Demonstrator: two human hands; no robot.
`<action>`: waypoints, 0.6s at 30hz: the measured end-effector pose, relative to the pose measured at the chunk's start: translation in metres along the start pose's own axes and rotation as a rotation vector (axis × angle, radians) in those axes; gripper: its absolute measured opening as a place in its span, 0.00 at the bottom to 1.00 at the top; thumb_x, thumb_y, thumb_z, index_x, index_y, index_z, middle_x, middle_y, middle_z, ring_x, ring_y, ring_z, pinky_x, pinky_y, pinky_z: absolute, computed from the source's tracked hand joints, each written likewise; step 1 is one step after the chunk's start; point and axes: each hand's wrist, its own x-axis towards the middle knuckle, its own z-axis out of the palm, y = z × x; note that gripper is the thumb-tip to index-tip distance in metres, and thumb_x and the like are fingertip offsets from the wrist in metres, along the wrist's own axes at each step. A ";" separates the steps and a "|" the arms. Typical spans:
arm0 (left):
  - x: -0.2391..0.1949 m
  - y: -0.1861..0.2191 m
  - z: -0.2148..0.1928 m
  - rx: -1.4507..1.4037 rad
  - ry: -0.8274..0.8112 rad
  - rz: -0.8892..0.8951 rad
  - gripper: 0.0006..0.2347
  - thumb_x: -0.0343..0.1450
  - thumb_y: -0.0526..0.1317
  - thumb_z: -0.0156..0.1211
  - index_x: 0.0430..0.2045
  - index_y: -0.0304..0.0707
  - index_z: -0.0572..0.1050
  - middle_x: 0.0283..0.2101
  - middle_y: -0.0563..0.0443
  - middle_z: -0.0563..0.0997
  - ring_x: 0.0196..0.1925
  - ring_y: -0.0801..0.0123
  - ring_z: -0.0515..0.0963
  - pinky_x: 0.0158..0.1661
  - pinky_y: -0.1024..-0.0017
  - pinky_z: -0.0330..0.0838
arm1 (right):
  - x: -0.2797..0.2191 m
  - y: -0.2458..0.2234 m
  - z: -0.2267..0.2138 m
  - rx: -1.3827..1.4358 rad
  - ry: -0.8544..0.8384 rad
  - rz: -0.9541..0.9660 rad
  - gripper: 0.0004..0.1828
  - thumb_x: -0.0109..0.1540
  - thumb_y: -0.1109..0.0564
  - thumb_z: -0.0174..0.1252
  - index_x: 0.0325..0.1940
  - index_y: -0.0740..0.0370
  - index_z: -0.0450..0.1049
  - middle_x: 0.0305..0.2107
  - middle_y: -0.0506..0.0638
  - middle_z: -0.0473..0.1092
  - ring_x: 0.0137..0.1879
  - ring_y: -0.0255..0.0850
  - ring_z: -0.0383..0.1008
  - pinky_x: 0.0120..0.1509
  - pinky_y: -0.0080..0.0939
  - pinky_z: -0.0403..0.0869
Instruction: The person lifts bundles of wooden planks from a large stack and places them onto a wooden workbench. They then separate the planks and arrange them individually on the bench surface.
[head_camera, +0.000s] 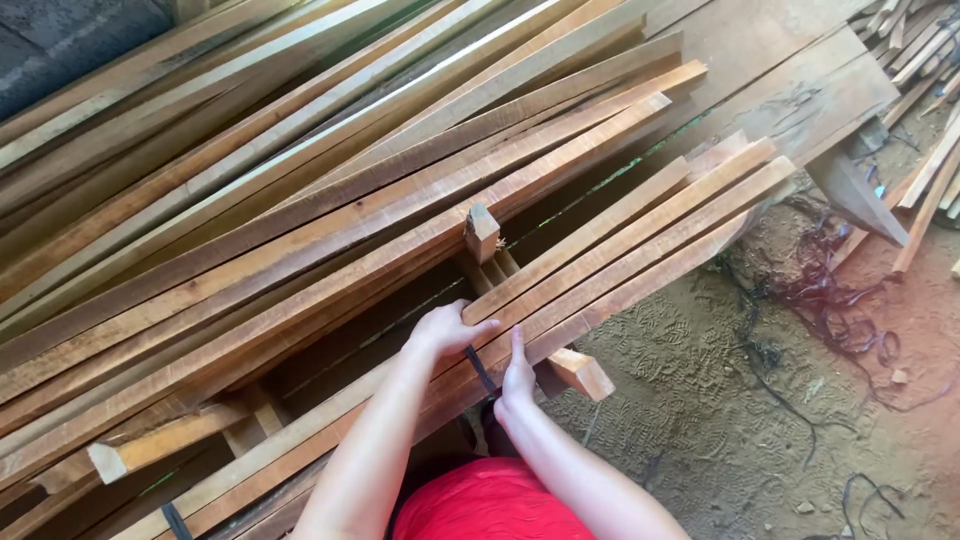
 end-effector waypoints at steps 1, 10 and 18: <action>-0.002 0.005 -0.005 -0.005 -0.002 -0.011 0.40 0.58 0.72 0.60 0.55 0.40 0.77 0.54 0.37 0.82 0.58 0.51 0.80 0.59 0.60 0.72 | -0.003 0.002 0.001 -0.007 0.000 0.010 0.53 0.54 0.26 0.62 0.72 0.59 0.60 0.61 0.47 0.69 0.63 0.40 0.70 0.68 0.46 0.66; -0.022 0.033 -0.027 0.131 -0.032 -0.155 0.47 0.49 0.80 0.59 0.48 0.36 0.80 0.50 0.38 0.84 0.51 0.52 0.84 0.52 0.58 0.78 | -0.002 0.003 0.006 -0.316 0.254 0.039 0.58 0.57 0.20 0.55 0.62 0.80 0.73 0.55 0.60 0.75 0.58 0.47 0.73 0.62 0.46 0.70; -0.072 -0.025 0.050 0.129 0.798 0.188 0.30 0.71 0.58 0.55 0.62 0.35 0.68 0.64 0.44 0.72 0.69 0.51 0.67 0.68 0.53 0.53 | -0.020 -0.019 -0.042 -0.357 -0.131 0.224 0.41 0.57 0.23 0.53 0.61 0.54 0.70 0.56 0.50 0.72 0.59 0.43 0.71 0.62 0.49 0.69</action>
